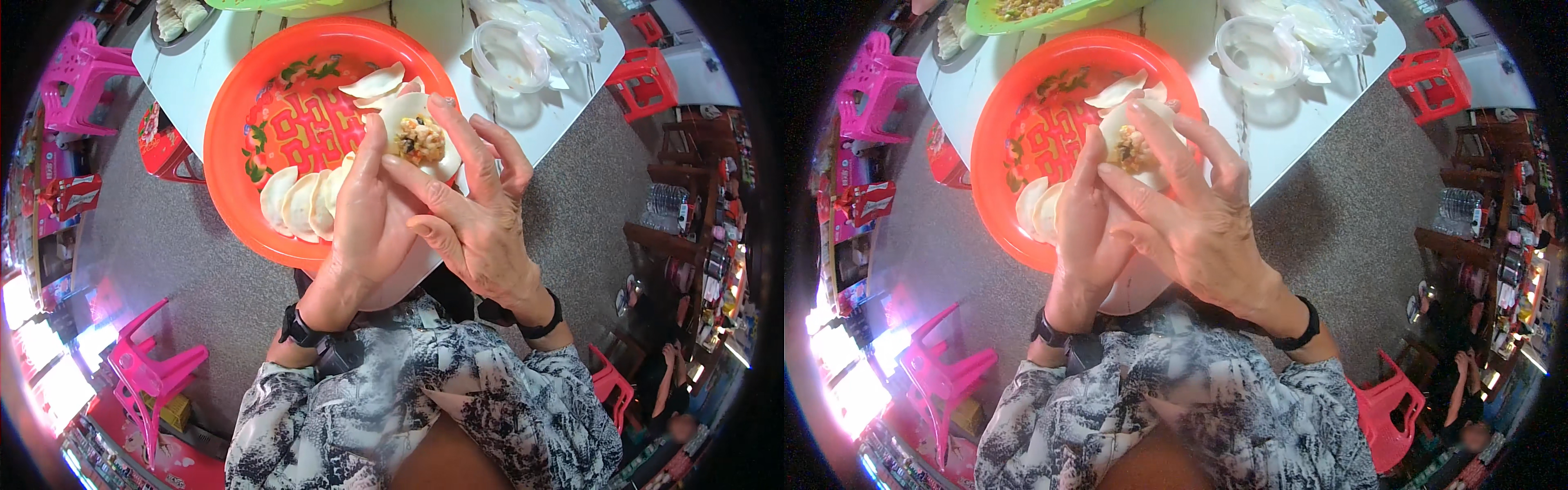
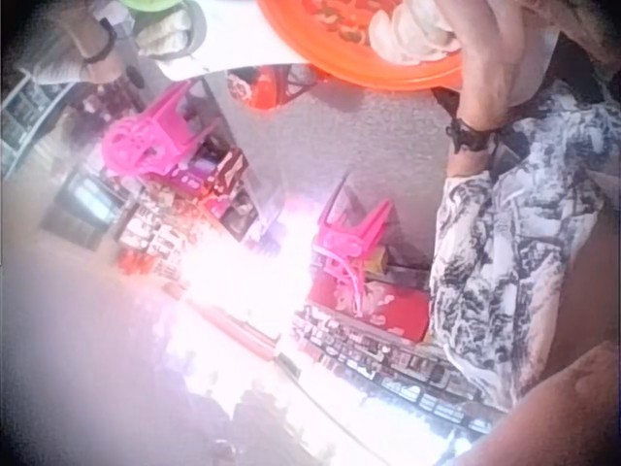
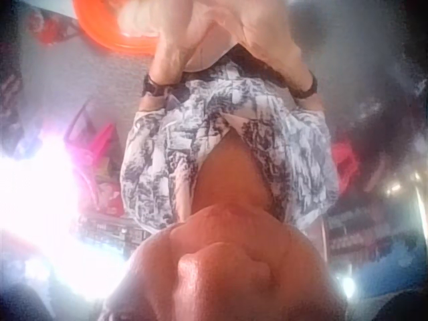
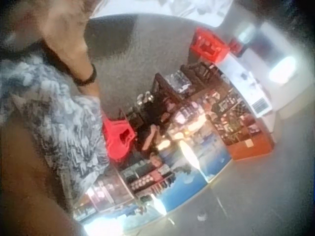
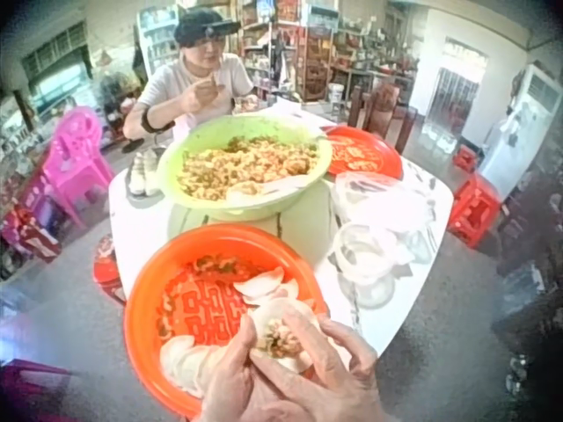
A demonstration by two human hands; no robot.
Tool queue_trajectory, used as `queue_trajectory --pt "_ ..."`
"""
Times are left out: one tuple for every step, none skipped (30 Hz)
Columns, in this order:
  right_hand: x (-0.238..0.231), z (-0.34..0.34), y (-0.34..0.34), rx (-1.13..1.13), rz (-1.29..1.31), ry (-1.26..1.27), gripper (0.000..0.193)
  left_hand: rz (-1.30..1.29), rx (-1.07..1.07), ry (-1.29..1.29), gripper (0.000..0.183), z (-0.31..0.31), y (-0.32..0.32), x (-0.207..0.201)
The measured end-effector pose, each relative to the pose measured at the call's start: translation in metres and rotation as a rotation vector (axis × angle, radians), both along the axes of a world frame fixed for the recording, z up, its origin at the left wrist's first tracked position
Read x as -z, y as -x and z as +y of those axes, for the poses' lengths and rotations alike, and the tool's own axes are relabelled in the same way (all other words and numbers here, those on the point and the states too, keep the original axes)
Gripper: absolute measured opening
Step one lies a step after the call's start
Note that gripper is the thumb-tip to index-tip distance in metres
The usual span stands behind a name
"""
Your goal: Making and folding dumplings by hand at a table.
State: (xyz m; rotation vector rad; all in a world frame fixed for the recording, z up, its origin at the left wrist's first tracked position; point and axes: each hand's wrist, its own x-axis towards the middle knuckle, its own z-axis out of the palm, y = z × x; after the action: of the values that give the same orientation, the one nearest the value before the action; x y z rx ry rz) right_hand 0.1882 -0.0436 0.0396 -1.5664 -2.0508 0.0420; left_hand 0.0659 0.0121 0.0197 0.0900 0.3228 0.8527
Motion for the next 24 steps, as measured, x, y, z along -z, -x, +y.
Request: queue_trajectory --pt "-0.001 0.0 0.002 -0.001 0.002 -0.001 0.045 -0.016 0.001 -0.01 0.051 0.0 0.001 0.0" --pt "-0.002 0.001 0.004 0.001 0.009 0.021 0.045 -0.032 0.003 -0.02 0.051 -0.001 0.002 -0.001" --pt "-0.003 0.001 0.006 0.007 0.013 0.043 0.044 -0.032 0.005 -0.021 0.051 0.0 0.003 -0.001" --pt "-0.002 0.002 0.007 0.009 0.012 0.042 0.044 -0.052 0.032 -0.001 0.051 0.0 0.003 0.0" --pt "0.001 0.002 0.008 0.04 0.002 0.014 0.045 -0.073 0.06 0.019 0.052 0.0 0.004 0.0" --pt "0.002 0.003 0.008 0.069 -0.008 -0.015 0.045 -0.073 0.06 0.018 0.052 0.0 0.005 0.002" --pt "0.001 0.003 0.008 0.07 -0.008 -0.016 0.045 -0.073 0.06 0.017 0.052 0.0 0.006 0.004" --pt "0.0 0.002 0.008 0.067 0.008 -0.001 0.045 -0.074 0.06 0.016 0.053 0.0 0.007 0.005" --pt "-0.001 0.001 0.008 0.064 0.025 0.014 0.046 -0.073 0.059 0.015 0.053 -0.001 0.006 0.002" --pt "-0.001 0.001 0.008 0.063 0.026 0.013 0.046 0.058 0.033 -0.088 0.053 -0.003 0.003 -0.004" --pt "-0.002 0.001 0.008 0.045 0.027 0.02 0.045 0.19 0.008 -0.191 0.053 -0.004 0.002 -0.007" --pt "-0.003 0.001 0.009 0.027 0.029 0.025 0.044 0.191 0.007 -0.194 0.053 -0.003 0.003 -0.006" --pt "-0.003 0.002 0.009 0.026 0.03 0.023 0.044 0.091 0.021 -0.152 0.053 -0.003 0.004 -0.003" --pt "-0.003 0.004 0.009 0.027 0.041 0.039 0.043 -0.009 0.035 -0.111 0.053 -0.002 0.005 0.0" --pt "-0.003 0.006 0.008 0.029 0.051 0.057 0.042 -0.111 0.05 -0.068 0.053 -0.001 0.006 0.004" --pt "-0.006 0.006 0.008 0.028 0.049 0.055 0.042 -0.213 0.064 -0.025 0.053 0.0 0.006 0.007" --pt "-0.011 0.006 0.008 0.029 0.048 0.043 0.041 -0.314 0.079 0.017 0.053 0.0 0.006 0.008" --pt "-0.013 0.006 0.008 0.032 0.05 0.031 0.04 -0.313 0.08 0.015 0.053 0.001 0.007 0.008" --pt "-0.013 0.009 0.01 0.032 0.051 0.029 0.04 -0.326 0.071 0.021 0.054 0.001 0.007 0.008" --pt "-0.012 0.012 0.012 0.03 0.063 0.025 0.04 -0.338 0.063 0.026 0.056 0.001 0.008 0.008" --pt "-0.012 0.015 0.013 0.03 0.072 0.019 0.04 -0.34 0.064 0.023 0.056 0.0 0.008 0.007" --pt "-0.011 0.015 0.014 0.03 0.071 0.016 0.04 -0.298 0.064 -0.01 0.057 0.0 0.008 0.006" --pt "-0.009 0.015 0.015 0.024 0.065 0.014 0.04 -0.257 0.063 -0.044 0.059 -0.001 0.008 0.005" --pt "-0.008 0.015 0.015 0.015 0.061 0.012 0.04 -0.257 0.06 -0.046 0.059 -0.001 0.007 0.001"
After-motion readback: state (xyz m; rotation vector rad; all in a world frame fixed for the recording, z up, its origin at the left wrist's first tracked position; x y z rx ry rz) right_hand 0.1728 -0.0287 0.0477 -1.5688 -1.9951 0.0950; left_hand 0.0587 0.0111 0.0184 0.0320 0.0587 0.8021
